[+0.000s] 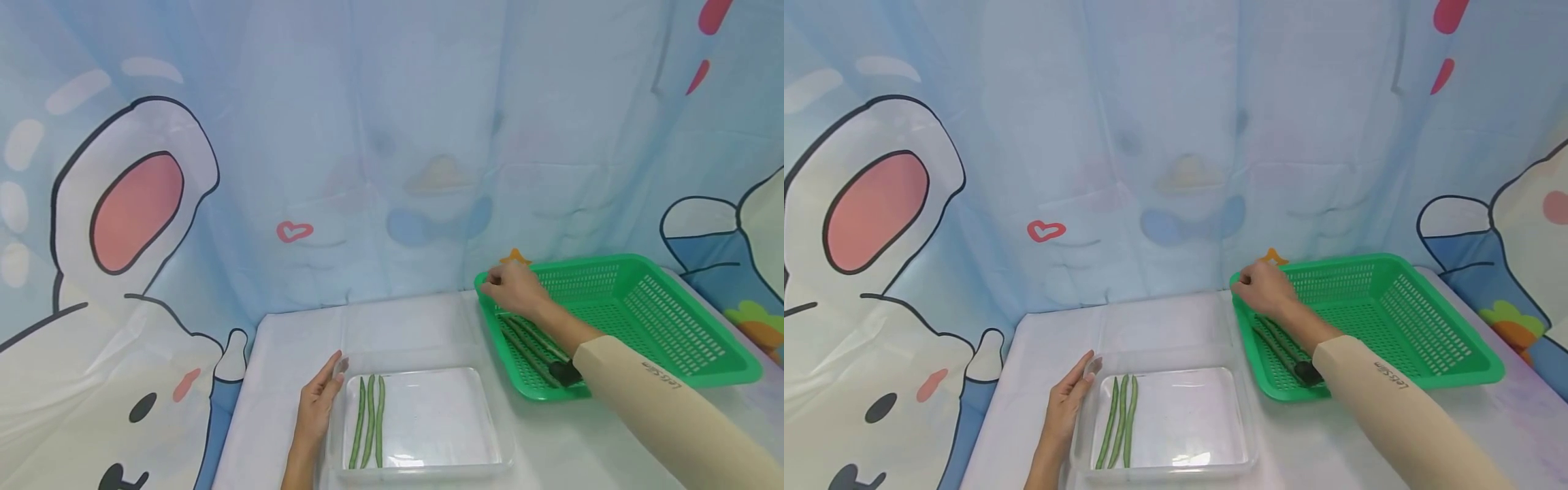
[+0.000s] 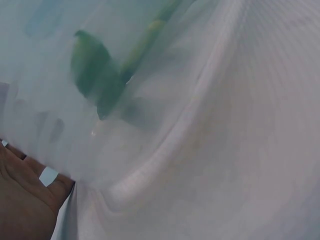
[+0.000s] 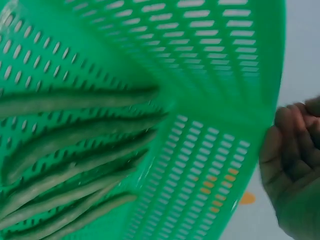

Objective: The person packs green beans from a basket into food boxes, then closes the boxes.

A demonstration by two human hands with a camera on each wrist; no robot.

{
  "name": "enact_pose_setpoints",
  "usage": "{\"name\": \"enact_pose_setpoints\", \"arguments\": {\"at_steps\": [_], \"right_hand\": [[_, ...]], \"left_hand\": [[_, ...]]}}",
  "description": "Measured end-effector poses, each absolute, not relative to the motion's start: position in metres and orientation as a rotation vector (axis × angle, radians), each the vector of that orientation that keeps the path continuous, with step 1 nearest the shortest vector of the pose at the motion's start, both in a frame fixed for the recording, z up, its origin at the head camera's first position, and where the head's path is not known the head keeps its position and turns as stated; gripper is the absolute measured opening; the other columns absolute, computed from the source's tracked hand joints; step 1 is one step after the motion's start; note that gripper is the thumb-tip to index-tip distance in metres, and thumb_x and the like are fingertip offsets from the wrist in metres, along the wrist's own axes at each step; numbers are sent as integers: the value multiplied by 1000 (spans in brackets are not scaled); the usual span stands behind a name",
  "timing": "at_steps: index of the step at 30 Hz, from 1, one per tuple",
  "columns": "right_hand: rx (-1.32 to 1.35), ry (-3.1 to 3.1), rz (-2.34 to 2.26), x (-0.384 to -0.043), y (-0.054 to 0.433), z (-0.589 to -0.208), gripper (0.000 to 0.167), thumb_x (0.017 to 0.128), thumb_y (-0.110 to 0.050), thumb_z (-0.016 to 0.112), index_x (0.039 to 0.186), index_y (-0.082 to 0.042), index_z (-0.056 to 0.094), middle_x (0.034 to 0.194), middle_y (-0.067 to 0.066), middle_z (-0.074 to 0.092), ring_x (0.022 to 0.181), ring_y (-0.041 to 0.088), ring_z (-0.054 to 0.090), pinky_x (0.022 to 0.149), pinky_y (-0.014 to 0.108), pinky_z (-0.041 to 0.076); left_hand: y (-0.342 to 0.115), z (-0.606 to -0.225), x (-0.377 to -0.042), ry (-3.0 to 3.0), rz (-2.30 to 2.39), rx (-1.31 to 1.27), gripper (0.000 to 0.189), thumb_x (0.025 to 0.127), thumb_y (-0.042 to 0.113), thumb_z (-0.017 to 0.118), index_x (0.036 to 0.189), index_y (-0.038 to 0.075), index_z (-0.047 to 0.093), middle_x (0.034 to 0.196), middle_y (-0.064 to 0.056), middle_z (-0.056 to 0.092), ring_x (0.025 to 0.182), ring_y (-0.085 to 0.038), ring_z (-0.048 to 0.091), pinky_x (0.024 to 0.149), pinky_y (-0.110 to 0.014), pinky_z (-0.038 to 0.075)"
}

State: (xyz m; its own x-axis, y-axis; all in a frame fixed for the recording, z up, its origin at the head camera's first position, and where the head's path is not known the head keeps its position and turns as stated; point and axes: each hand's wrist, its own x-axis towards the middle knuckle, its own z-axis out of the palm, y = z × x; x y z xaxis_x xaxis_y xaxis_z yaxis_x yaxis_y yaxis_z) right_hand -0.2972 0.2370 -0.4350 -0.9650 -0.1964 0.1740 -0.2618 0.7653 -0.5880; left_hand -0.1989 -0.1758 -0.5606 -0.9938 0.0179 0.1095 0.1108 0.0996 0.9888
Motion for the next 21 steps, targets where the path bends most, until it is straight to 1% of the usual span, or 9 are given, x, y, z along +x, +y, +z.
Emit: {"name": "enact_pose_setpoints", "arguments": {"at_steps": [1,4,6,9,11,13,16,17,21], "right_hand": [[368,-2883,953,-298,240,-437,46,102,-11,55,61,-18,35,54,-6,25,50,13,21,54,30,28],[335,-2998,869,-301,249,-443,44,101,-13,55,61,-18,38,54,-5,28,51,13,23,54,31,29],[330,-3076,785,-303,256,-447,36,102,-15,57,66,-12,53,58,-1,45,53,13,35,54,32,37],[324,-3201,618,-306,265,-454,23,101,-19,61,88,-1,69,78,10,66,63,20,54,60,39,48],[309,-3274,527,-307,271,-457,25,100,-21,63,104,2,71,93,15,71,72,23,60,63,41,50],[279,-3340,470,-307,275,-461,27,99,-24,64,101,2,69,88,16,67,72,25,57,63,41,47],[236,-3394,457,-306,279,-465,24,98,-26,67,94,-3,65,83,10,62,71,23,53,62,39,43],[222,-3404,469,-306,279,-466,24,98,-26,68,89,-5,63,79,10,59,69,22,52,62,38,42],[205,-3413,496,-305,278,-467,21,97,-21,67,83,-7,61,76,8,59,68,22,52,61,38,41]], "left_hand": [[-176,-560,-199,-2278,-2059,-131,48,108,21,58,153,8,52,152,-10,57,146,-21,49,111,-7,33],[-176,-560,-199,-2282,-2066,-125,48,108,21,58,154,8,51,153,-10,57,146,-22,49,111,-7,34],[-176,-560,-199,-2282,-2067,-124,48,108,21,58,154,8,51,153,-10,56,146,-22,48,111,-8,34],[-176,-561,-200,-2294,-2051,-118,49,108,22,58,154,9,51,154,-9,56,149,-22,45,111,-7,32],[-176,-561,-200,-2300,-2045,-108,49,108,24,58,154,10,51,154,-9,56,150,-21,43,111,-7,32],[-176,-561,-200,-2303,-2047,-101,49,108,24,58,154,10,51,153,-8,56,151,-21,42,111,-6,31],[-176,-561,-200,-2295,-2065,-102,49,107,24,59,154,10,51,153,-9,57,150,-22,44,110,-6,32],[-176,-561,-200,-2290,-2073,-104,49,107,23,59,154,10,51,153,-10,57,149,-22,45,110,-7,33],[-177,-560,-200,-2274,-2084,-114,50,107,22,59,154,8,51,153,-10,57,148,-23,47,110,-7,34]]}}
